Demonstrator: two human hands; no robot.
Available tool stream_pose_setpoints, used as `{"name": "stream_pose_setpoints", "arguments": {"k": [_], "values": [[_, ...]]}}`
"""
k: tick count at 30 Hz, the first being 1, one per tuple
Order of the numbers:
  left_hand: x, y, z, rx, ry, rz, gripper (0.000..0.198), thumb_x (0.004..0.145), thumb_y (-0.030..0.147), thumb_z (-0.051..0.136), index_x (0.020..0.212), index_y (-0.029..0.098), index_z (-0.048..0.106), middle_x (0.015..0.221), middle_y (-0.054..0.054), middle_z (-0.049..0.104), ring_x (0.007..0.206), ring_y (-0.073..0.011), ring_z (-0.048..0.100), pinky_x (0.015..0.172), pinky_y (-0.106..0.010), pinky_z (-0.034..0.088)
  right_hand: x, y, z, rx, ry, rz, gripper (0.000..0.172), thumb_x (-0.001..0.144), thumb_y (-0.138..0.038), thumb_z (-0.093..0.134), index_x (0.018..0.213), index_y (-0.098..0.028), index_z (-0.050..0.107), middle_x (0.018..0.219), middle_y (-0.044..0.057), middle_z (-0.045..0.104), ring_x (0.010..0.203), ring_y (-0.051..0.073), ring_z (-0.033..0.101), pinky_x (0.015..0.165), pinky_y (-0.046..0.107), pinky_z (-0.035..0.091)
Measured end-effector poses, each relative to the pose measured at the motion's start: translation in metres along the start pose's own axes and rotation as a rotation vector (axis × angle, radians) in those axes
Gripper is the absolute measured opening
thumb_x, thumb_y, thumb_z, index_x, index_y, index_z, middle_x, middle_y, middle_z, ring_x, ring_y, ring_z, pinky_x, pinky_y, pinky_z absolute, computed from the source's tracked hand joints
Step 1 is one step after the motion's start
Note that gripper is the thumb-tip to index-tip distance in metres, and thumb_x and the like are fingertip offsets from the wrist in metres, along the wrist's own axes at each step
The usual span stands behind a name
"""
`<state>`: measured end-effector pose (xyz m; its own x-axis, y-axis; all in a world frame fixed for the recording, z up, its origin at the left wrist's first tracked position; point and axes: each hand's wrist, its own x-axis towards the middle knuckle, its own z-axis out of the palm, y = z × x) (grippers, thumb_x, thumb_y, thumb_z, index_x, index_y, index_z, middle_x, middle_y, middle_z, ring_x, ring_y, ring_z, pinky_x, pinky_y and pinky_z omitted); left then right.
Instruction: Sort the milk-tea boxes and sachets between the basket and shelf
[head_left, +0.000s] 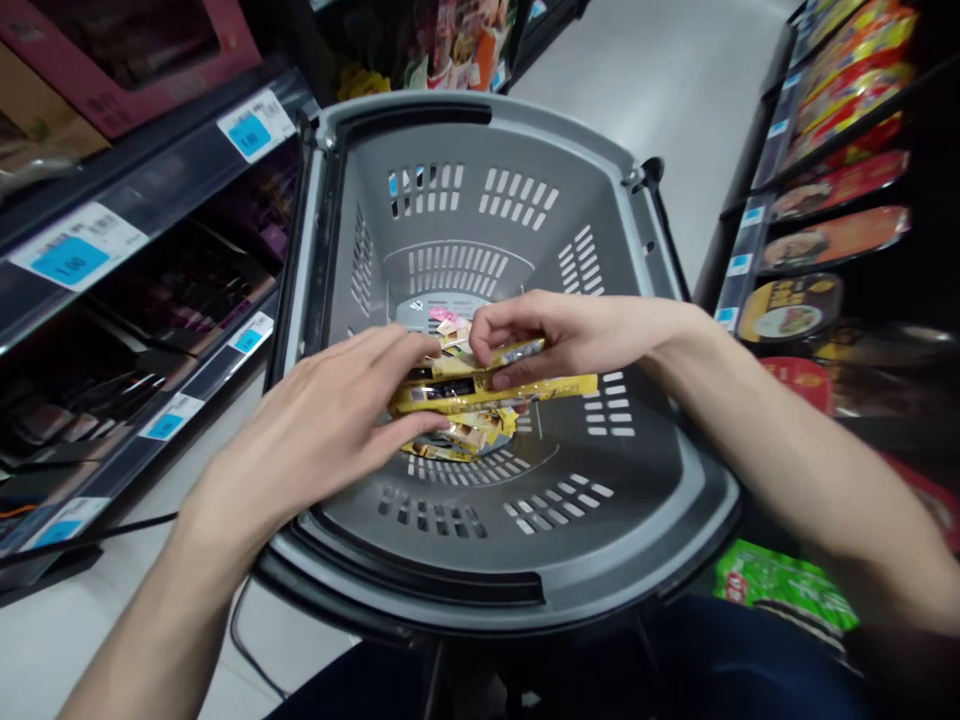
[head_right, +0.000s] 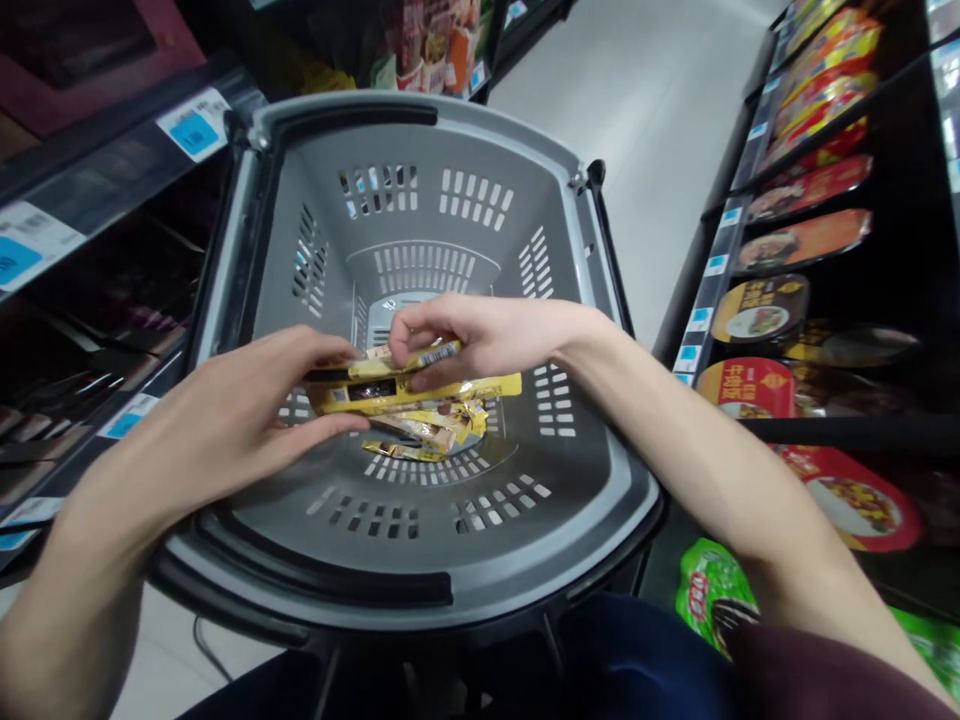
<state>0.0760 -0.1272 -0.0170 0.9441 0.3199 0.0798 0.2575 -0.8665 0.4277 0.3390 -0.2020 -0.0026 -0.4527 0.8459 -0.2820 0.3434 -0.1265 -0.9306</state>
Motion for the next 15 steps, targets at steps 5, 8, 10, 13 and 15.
{"name": "stream_pose_setpoints", "arguments": {"k": [5,8,10,13,15], "values": [[0.002,-0.002,-0.004,0.073,0.146,-0.001,0.038,0.092,0.040,0.063,0.128,0.032,0.056,0.143,-0.010,0.049,0.132,-0.0333,0.047,0.107,-0.051,0.047,0.005,0.006,0.009,0.270,0.232,0.118,0.026,0.074,-0.021,0.085,0.090,-0.019,0.064,0.090,-0.001,0.066,0.084,0.016,0.067,0.073,0.028,0.060],[0.000,0.000,-0.005,0.070,0.128,0.011,0.030,0.095,0.034,0.058,0.125,0.034,0.058,0.137,-0.008,0.053,0.127,-0.0305,0.051,0.106,-0.048,0.049,0.004,0.003,0.013,0.397,0.207,0.165,0.024,0.077,-0.022,0.083,0.094,-0.020,0.065,0.091,-0.001,0.067,0.080,0.016,0.068,0.067,0.027,0.060],[-0.002,0.000,-0.004,0.031,0.096,0.031,0.028,0.098,0.029,0.052,0.125,0.032,0.059,0.128,-0.008,0.059,0.119,-0.0275,0.057,0.100,-0.045,0.052,0.003,0.002,0.014,0.458,0.167,0.173,0.024,0.080,-0.024,0.081,0.099,-0.021,0.066,0.090,-0.001,0.068,0.077,0.015,0.069,0.064,0.025,0.059],[-0.005,0.001,-0.002,0.004,0.093,0.020,0.031,0.100,0.024,0.045,0.129,0.028,0.058,0.120,-0.008,0.065,0.110,-0.0247,0.063,0.094,-0.039,0.053,0.005,0.003,0.014,0.500,0.157,0.180,0.026,0.082,-0.029,0.081,0.103,-0.021,0.068,0.089,0.000,0.069,0.076,0.015,0.069,0.064,0.024,0.059],[-0.006,0.002,-0.001,0.010,0.137,-0.021,0.033,0.101,0.024,0.044,0.132,0.026,0.056,0.120,-0.008,0.067,0.107,-0.0237,0.065,0.091,-0.037,0.053,0.008,0.005,0.013,0.518,0.199,0.184,0.025,0.084,-0.033,0.080,0.102,-0.020,0.068,0.091,0.002,0.070,0.078,0.016,0.070,0.064,0.025,0.060]]}}
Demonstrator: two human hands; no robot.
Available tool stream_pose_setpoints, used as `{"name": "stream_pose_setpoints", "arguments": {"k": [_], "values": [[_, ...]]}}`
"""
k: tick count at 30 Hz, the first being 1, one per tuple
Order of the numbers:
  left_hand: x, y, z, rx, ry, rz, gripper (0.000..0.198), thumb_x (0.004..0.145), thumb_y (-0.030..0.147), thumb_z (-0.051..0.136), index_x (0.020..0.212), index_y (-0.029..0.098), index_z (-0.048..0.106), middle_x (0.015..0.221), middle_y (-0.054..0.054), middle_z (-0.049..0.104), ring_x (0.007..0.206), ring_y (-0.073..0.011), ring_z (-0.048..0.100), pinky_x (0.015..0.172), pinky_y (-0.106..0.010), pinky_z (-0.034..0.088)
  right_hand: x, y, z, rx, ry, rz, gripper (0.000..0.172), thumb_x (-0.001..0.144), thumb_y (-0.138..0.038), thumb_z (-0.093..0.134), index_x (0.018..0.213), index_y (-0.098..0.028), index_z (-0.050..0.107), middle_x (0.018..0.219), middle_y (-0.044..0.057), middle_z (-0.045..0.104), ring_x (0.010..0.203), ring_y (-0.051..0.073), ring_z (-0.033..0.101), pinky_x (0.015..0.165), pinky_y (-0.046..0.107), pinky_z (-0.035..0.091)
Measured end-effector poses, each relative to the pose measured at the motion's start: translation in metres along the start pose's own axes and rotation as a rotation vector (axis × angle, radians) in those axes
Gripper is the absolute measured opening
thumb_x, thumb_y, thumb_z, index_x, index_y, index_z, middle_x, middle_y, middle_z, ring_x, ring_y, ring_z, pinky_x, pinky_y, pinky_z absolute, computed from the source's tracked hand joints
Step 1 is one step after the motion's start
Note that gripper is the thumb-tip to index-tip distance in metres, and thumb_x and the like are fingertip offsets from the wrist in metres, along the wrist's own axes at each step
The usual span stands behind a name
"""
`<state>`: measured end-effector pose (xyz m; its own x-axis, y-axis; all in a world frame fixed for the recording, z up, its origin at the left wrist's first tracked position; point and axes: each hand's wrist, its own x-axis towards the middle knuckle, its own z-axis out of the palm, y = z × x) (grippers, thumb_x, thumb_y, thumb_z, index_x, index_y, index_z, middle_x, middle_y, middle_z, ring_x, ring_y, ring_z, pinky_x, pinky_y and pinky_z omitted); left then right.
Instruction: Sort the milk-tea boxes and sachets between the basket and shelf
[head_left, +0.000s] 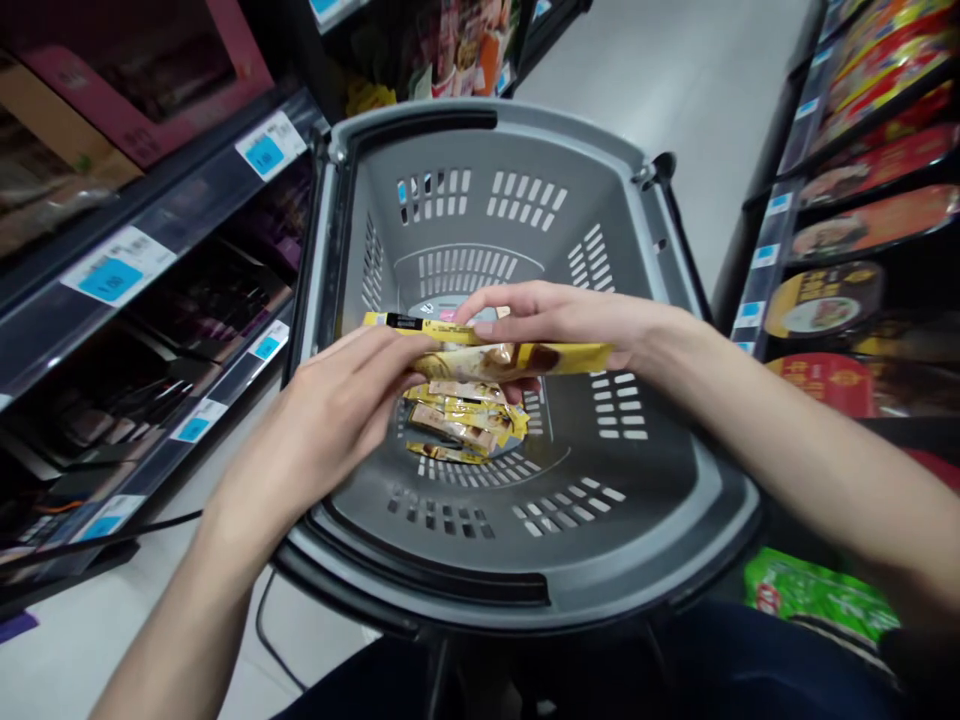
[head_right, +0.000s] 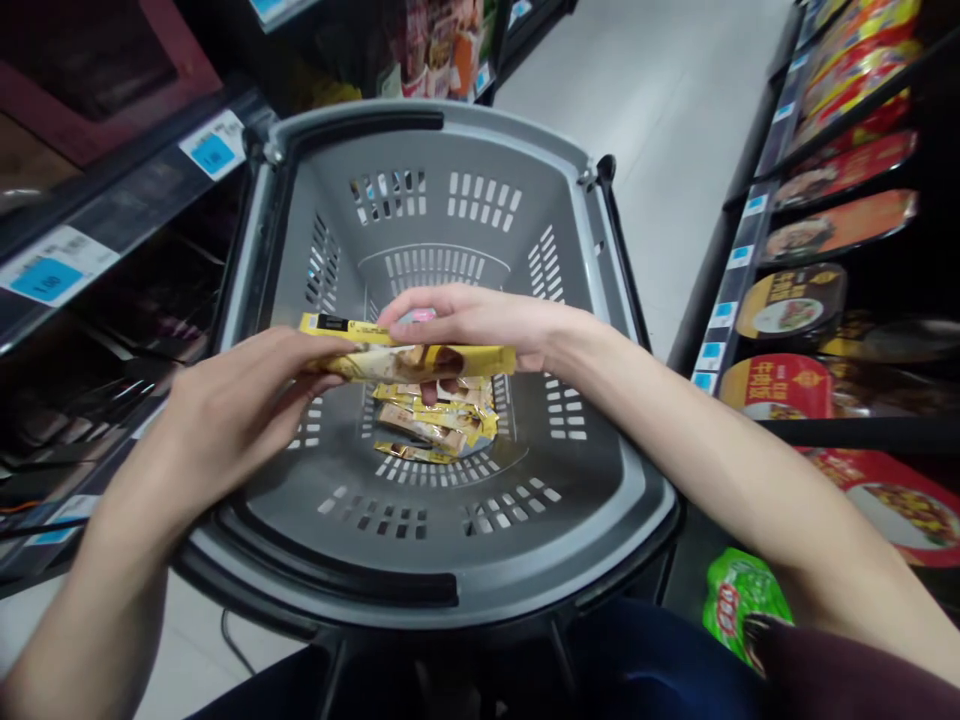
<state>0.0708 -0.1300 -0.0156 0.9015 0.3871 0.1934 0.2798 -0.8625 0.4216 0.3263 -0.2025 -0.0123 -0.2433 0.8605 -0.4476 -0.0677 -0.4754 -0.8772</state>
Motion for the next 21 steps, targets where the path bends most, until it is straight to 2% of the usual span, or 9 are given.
{"name": "stream_pose_setpoints", "arguments": {"k": [3,5,9,13,15,18,21], "values": [[0.000,0.003,-0.001,0.004,0.077,-0.069,0.033,0.101,0.024,0.044,0.132,0.024,0.056,0.119,-0.007,0.069,0.101,-0.0213,0.068,0.088,-0.033,0.054,0.004,0.000,-0.003,0.045,0.087,-0.032,0.026,0.087,-0.041,0.077,0.098,-0.020,0.067,0.096,0.005,0.071,0.082,0.018,0.070,0.064,0.026,0.061],[0.000,0.005,-0.003,0.003,0.110,-0.115,0.029,0.101,0.024,0.044,0.126,0.024,0.059,0.116,-0.005,0.071,0.098,-0.0196,0.068,0.087,-0.032,0.054,0.004,0.000,-0.005,0.059,0.120,-0.050,0.028,0.087,-0.044,0.077,0.098,-0.020,0.067,0.095,0.005,0.071,0.083,0.020,0.070,0.065,0.029,0.062],[0.000,0.004,-0.004,-0.024,0.181,-0.197,0.022,0.100,0.027,0.048,0.116,0.021,0.063,0.111,-0.006,0.072,0.097,-0.0198,0.068,0.087,-0.033,0.055,0.001,0.004,-0.006,-0.026,0.135,-0.139,0.039,0.072,-0.030,0.089,0.102,-0.021,0.066,0.091,0.002,0.070,0.078,0.017,0.070,0.066,0.028,0.061],[-0.001,-0.004,0.001,-0.248,0.307,-0.244,0.028,0.099,0.035,0.054,0.123,0.022,0.055,0.121,-0.009,0.068,0.104,-0.0208,0.069,0.085,-0.034,0.059,0.002,0.014,-0.001,-0.026,0.156,-0.187,0.039,0.069,-0.027,0.091,0.094,-0.021,0.062,0.085,0.000,0.069,0.070,0.014,0.067,0.060,0.026,0.058],[-0.001,-0.008,0.004,-0.351,0.371,-0.257,0.032,0.098,0.037,0.055,0.126,0.023,0.050,0.126,-0.010,0.065,0.107,-0.0207,0.069,0.085,-0.033,0.061,0.004,0.018,0.005,0.052,0.193,-0.209,0.040,0.069,-0.027,0.090,0.092,-0.021,0.058,0.083,-0.002,0.068,0.067,0.014,0.066,0.059,0.026,0.058],[0.001,-0.011,0.005,-0.390,0.440,-0.263,0.038,0.097,0.040,0.059,0.130,0.026,0.046,0.129,-0.010,0.063,0.105,-0.0194,0.071,0.083,-0.032,0.063,0.006,0.025,0.022,0.181,0.255,-0.240,0.044,0.068,-0.025,0.090,0.092,-0.022,0.054,0.087,-0.003,0.069,0.069,0.013,0.067,0.060,0.025,0.057],[0.002,-0.013,0.005,-0.438,0.460,-0.283,0.043,0.096,0.040,0.060,0.133,0.027,0.043,0.117,-0.008,0.068,0.095,-0.0173,0.073,0.082,-0.031,0.063,0.004,0.032,0.044,0.248,0.265,-0.197,0.047,0.067,-0.023,0.091,0.094,-0.023,0.053,0.088,-0.003,0.070,0.069,0.012,0.067,0.062,0.024,0.056]]}}
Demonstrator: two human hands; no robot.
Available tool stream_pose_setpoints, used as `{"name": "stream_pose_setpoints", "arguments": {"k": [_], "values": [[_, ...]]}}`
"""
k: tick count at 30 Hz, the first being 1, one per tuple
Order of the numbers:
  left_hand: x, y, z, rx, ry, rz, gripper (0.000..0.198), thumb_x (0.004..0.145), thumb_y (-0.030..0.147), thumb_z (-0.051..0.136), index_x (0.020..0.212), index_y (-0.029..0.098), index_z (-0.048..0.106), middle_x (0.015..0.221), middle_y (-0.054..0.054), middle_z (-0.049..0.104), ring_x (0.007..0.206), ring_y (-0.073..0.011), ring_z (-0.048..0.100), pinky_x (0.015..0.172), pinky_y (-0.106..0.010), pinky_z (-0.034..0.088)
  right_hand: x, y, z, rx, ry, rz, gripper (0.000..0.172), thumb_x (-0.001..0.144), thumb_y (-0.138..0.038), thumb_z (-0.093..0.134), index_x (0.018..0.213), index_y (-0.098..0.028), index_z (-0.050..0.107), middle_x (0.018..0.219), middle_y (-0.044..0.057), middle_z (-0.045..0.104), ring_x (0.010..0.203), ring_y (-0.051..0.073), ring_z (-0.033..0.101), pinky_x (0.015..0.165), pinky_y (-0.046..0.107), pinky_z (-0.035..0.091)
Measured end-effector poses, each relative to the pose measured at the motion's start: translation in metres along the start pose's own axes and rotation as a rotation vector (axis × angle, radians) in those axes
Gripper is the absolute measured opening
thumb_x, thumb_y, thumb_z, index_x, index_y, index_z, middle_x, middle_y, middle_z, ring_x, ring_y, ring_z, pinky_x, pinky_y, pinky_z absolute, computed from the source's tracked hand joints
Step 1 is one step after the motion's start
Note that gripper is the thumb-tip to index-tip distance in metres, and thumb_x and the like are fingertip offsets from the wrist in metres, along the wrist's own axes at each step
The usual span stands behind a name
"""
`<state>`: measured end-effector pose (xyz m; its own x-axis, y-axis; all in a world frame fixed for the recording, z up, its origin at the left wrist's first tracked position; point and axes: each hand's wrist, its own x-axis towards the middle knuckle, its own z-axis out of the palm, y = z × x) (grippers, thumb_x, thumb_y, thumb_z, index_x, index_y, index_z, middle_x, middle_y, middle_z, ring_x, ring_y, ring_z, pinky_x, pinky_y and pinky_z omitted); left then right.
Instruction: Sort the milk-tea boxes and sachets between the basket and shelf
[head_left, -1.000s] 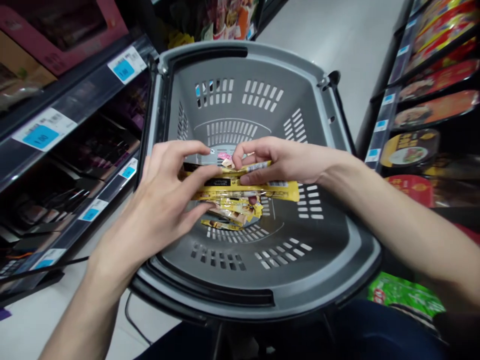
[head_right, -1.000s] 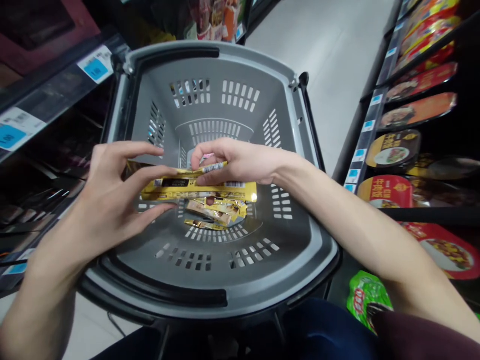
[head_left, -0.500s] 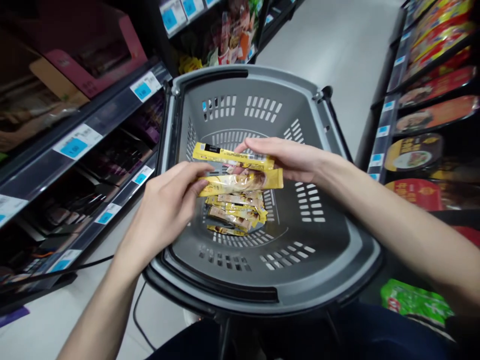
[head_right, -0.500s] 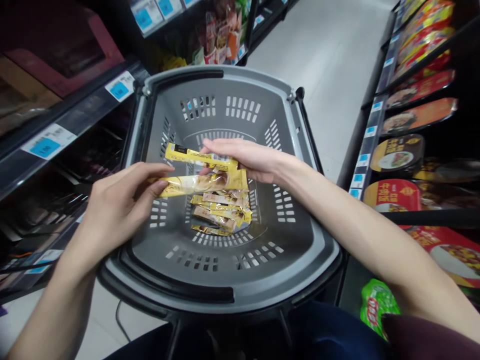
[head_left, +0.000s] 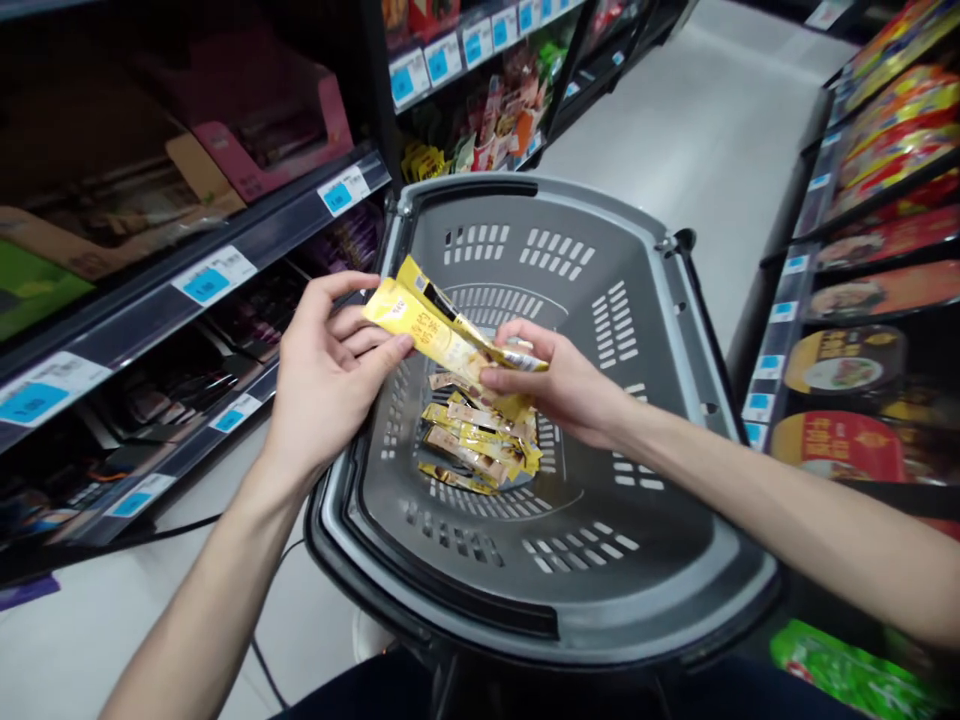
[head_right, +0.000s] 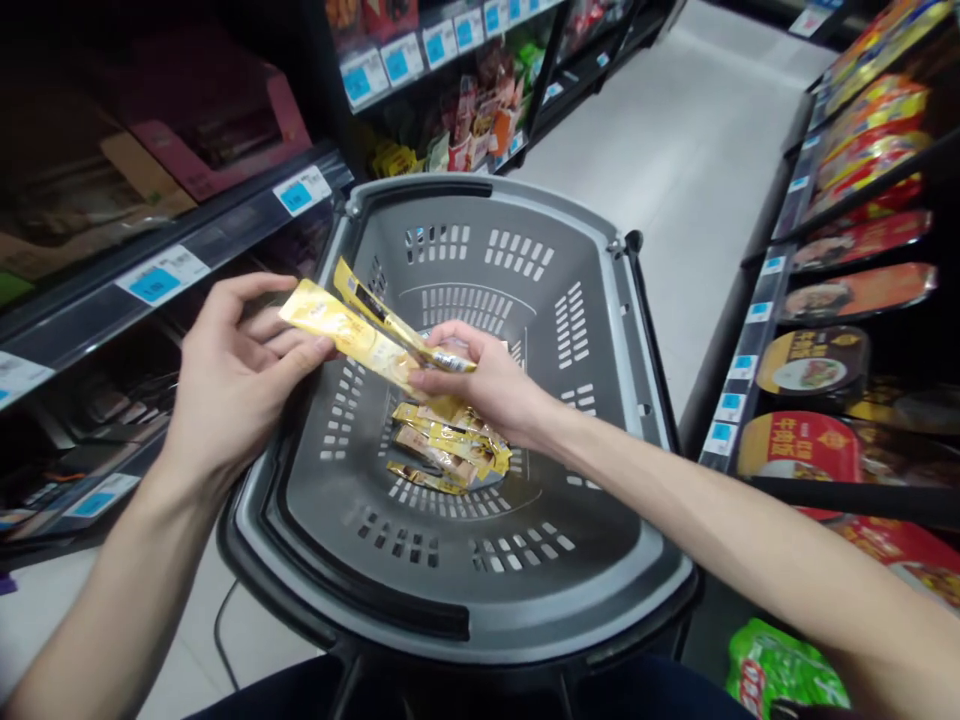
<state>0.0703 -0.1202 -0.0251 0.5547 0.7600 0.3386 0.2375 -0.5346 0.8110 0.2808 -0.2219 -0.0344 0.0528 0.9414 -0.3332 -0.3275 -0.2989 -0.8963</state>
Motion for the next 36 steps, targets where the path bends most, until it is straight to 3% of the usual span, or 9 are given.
{"name": "stream_pose_setpoints", "arguments": {"k": [4,9,17,23,26,31,36], "values": [[0.001,-0.001,-0.001,-0.185,0.019,-0.112,0.041,0.089,0.039,0.069,0.123,0.024,0.051,0.098,-0.004,0.072,0.089,-0.0169,0.074,0.080,-0.029,0.063,-0.012,0.013,0.017,0.034,-0.029,0.052,0.045,0.069,-0.024,0.090,0.093,-0.022,0.052,0.094,-0.002,0.071,0.072,0.012,0.069,0.068,0.027,0.057],[0.001,0.005,0.000,-0.335,0.033,-0.258,0.045,0.079,0.038,0.080,0.114,0.021,0.058,0.090,-0.003,0.074,0.081,-0.0169,0.075,0.076,-0.026,0.063,-0.014,0.027,0.022,0.091,0.035,0.047,0.048,0.064,-0.021,0.093,0.086,-0.021,0.050,0.093,-0.002,0.071,0.077,0.013,0.069,0.071,0.026,0.056],[0.000,0.014,0.003,-0.188,-0.252,-0.213,0.042,0.073,0.037,0.085,0.104,0.021,0.062,0.079,-0.001,0.074,0.072,-0.0189,0.074,0.065,-0.027,0.061,-0.011,0.032,0.021,0.104,0.059,0.042,0.049,0.062,-0.020,0.094,0.084,-0.021,0.050,0.091,-0.003,0.070,0.078,0.014,0.070,0.074,0.029,0.058],[0.000,0.012,0.004,-0.179,-0.120,-0.262,0.047,0.069,0.034,0.088,0.102,0.021,0.057,0.076,0.001,0.071,0.063,-0.0137,0.069,0.057,-0.021,0.056,-0.013,0.029,0.025,0.037,0.010,0.030,0.047,0.066,-0.025,0.093,0.085,-0.021,0.050,0.092,-0.003,0.070,0.081,0.013,0.070,0.073,0.026,0.058],[0.002,0.011,0.004,-0.237,-0.075,-0.294,0.045,0.071,0.035,0.087,0.104,0.020,0.058,0.078,0.000,0.072,0.062,-0.0120,0.067,0.057,-0.020,0.055,-0.014,0.030,0.028,0.028,-0.010,0.074,0.054,0.060,-0.025,0.095,0.083,-0.021,0.047,0.088,-0.003,0.069,0.078,0.014,0.069,0.070,0.026,0.058],[0.004,0.014,0.002,-0.275,-0.115,-0.325,0.030,0.083,0.041,0.077,0.097,0.016,0.067,0.080,-0.003,0.074,0.064,-0.0135,0.068,0.061,-0.022,0.057,-0.014,0.030,0.030,0.004,0.009,0.084,0.060,0.054,-0.025,0.097,0.078,-0.022,0.042,0.082,-0.004,0.068,0.074,0.012,0.067,0.068,0.024,0.056],[0.004,0.016,0.001,-0.320,-0.122,-0.331,0.029,0.086,0.042,0.074,0.098,0.016,0.070,0.082,-0.003,0.075,0.065,-0.0145,0.068,0.063,-0.025,0.058,-0.014,0.029,0.030,-0.002,0.024,0.113,0.061,0.054,-0.026,0.097,0.078,-0.022,0.041,0.086,-0.002,0.070,0.077,0.014,0.068,0.071,0.028,0.057]]}}
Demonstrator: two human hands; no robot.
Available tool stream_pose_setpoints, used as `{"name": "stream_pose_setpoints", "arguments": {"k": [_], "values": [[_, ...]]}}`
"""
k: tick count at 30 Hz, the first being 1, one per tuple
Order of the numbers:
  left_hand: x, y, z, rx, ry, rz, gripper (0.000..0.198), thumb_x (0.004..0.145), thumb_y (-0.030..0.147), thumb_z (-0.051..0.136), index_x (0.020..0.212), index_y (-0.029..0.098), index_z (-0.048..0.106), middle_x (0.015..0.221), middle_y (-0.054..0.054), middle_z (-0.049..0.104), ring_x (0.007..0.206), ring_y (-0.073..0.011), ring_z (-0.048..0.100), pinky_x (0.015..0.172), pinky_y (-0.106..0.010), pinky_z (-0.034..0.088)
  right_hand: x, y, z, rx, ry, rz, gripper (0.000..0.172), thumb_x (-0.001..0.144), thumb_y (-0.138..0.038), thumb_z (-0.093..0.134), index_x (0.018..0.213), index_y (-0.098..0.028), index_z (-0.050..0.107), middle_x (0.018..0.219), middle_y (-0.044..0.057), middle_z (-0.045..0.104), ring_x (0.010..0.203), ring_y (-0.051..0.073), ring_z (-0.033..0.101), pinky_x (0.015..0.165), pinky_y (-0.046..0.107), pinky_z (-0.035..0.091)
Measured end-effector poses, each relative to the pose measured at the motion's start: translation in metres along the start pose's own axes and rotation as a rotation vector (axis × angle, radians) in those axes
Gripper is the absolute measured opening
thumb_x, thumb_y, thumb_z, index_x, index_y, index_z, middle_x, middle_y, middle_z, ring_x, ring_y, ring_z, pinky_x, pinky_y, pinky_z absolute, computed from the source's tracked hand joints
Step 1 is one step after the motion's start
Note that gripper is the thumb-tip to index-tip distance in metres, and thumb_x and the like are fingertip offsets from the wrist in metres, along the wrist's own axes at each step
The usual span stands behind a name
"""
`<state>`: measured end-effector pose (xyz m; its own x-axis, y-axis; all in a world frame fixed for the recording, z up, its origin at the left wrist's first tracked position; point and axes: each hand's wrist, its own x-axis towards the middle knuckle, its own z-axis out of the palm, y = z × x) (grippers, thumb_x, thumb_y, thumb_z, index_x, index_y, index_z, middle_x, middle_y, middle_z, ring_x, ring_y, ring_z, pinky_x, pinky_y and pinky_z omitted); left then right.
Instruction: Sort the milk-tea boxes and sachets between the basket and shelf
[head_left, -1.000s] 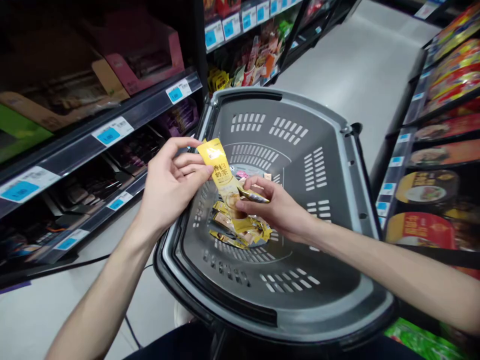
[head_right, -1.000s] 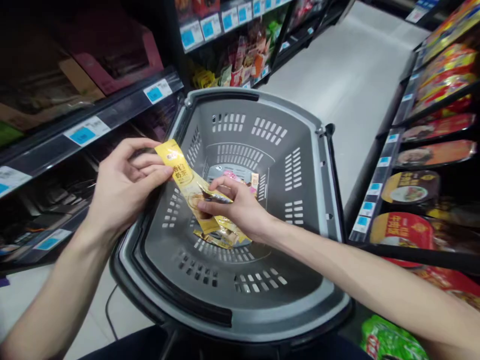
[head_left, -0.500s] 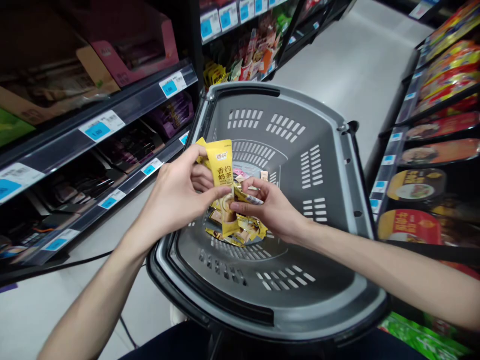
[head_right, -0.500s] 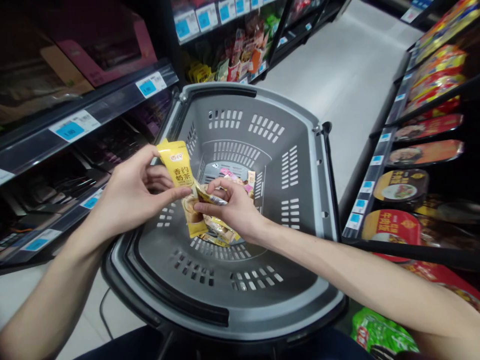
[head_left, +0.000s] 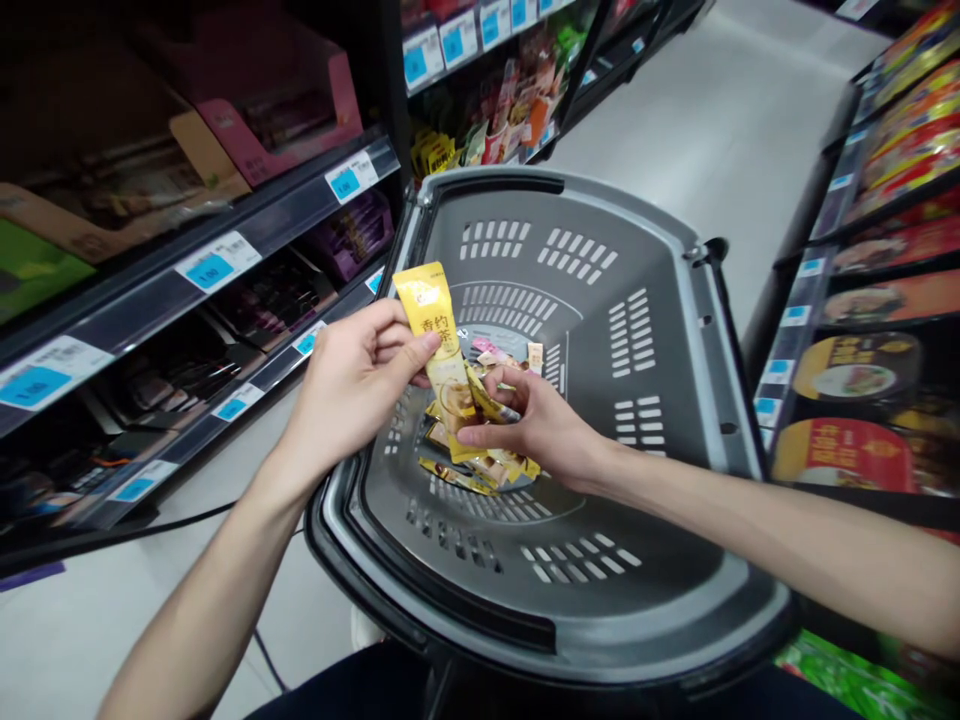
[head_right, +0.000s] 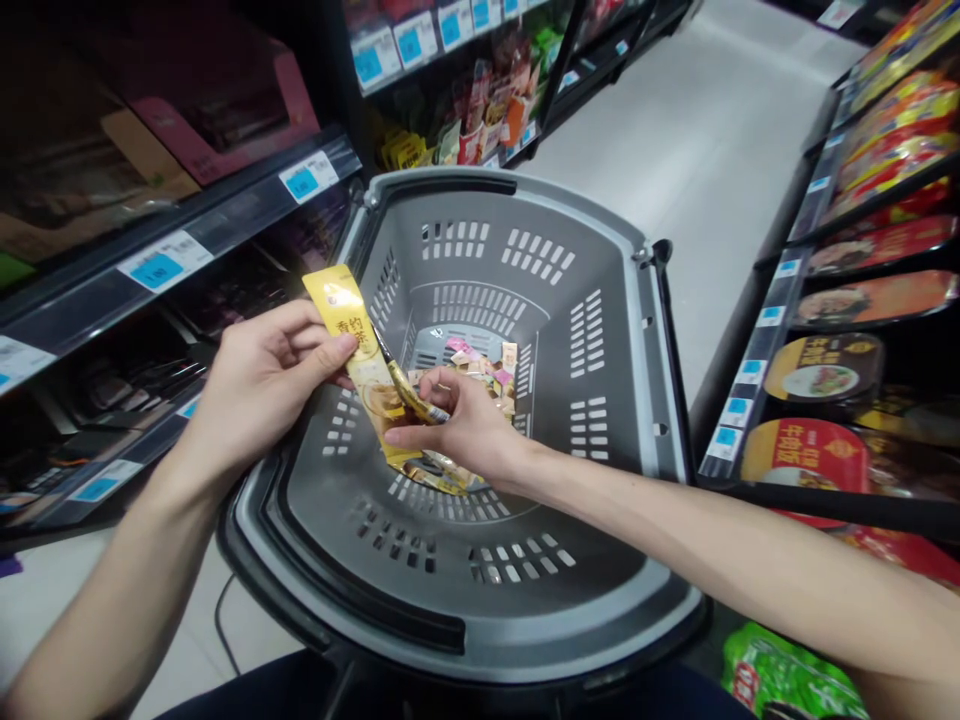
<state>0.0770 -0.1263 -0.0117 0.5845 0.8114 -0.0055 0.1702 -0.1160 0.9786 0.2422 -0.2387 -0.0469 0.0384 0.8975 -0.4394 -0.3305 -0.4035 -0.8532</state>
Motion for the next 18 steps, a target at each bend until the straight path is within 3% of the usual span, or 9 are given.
{"name": "stream_pose_setpoints", "arguments": {"k": [5,8,13,18], "values": [[-0.0005,-0.0016,-0.0013,0.010,-0.031,0.007,0.028,0.090,0.044,0.068,0.098,0.017,0.073,0.082,-0.003,0.074,0.067,-0.0163,0.069,0.065,-0.027,0.060,0.0021,0.0073,-0.0025,0.057,0.017,0.068,0.065,0.047,-0.020,0.099,0.091,-0.022,0.052,0.094,0.000,0.073,0.085,0.018,0.071,0.079,0.031,0.058],[-0.0011,-0.0018,-0.0019,0.015,-0.035,-0.002,0.030,0.092,0.046,0.064,0.094,0.018,0.073,0.083,-0.003,0.074,0.070,-0.0177,0.070,0.067,-0.029,0.061,0.0023,0.0079,-0.0033,0.030,-0.007,0.073,0.067,0.049,-0.021,0.099,0.104,-0.021,0.061,0.097,0.001,0.073,0.089,0.019,0.070,0.085,0.033,0.057],[-0.0014,-0.0023,-0.0015,0.037,-0.007,-0.018,0.029,0.092,0.047,0.064,0.089,0.019,0.073,0.085,-0.002,0.074,0.071,-0.0174,0.070,0.067,-0.029,0.062,0.0019,0.0055,-0.0026,-0.049,-0.159,0.063,0.045,0.062,-0.033,0.095,0.096,-0.015,0.073,0.098,0.004,0.074,0.088,0.017,0.069,0.091,0.033,0.054],[-0.0016,-0.0013,-0.0004,0.069,-0.001,0.006,0.028,0.092,0.047,0.064,0.092,0.020,0.073,0.081,-0.001,0.073,0.068,-0.0167,0.068,0.066,-0.029,0.062,0.0031,0.0096,-0.0036,-0.027,-0.162,0.137,0.046,0.065,-0.035,0.094,0.101,-0.016,0.074,0.098,0.004,0.075,0.091,0.018,0.070,0.093,0.033,0.055]]}}
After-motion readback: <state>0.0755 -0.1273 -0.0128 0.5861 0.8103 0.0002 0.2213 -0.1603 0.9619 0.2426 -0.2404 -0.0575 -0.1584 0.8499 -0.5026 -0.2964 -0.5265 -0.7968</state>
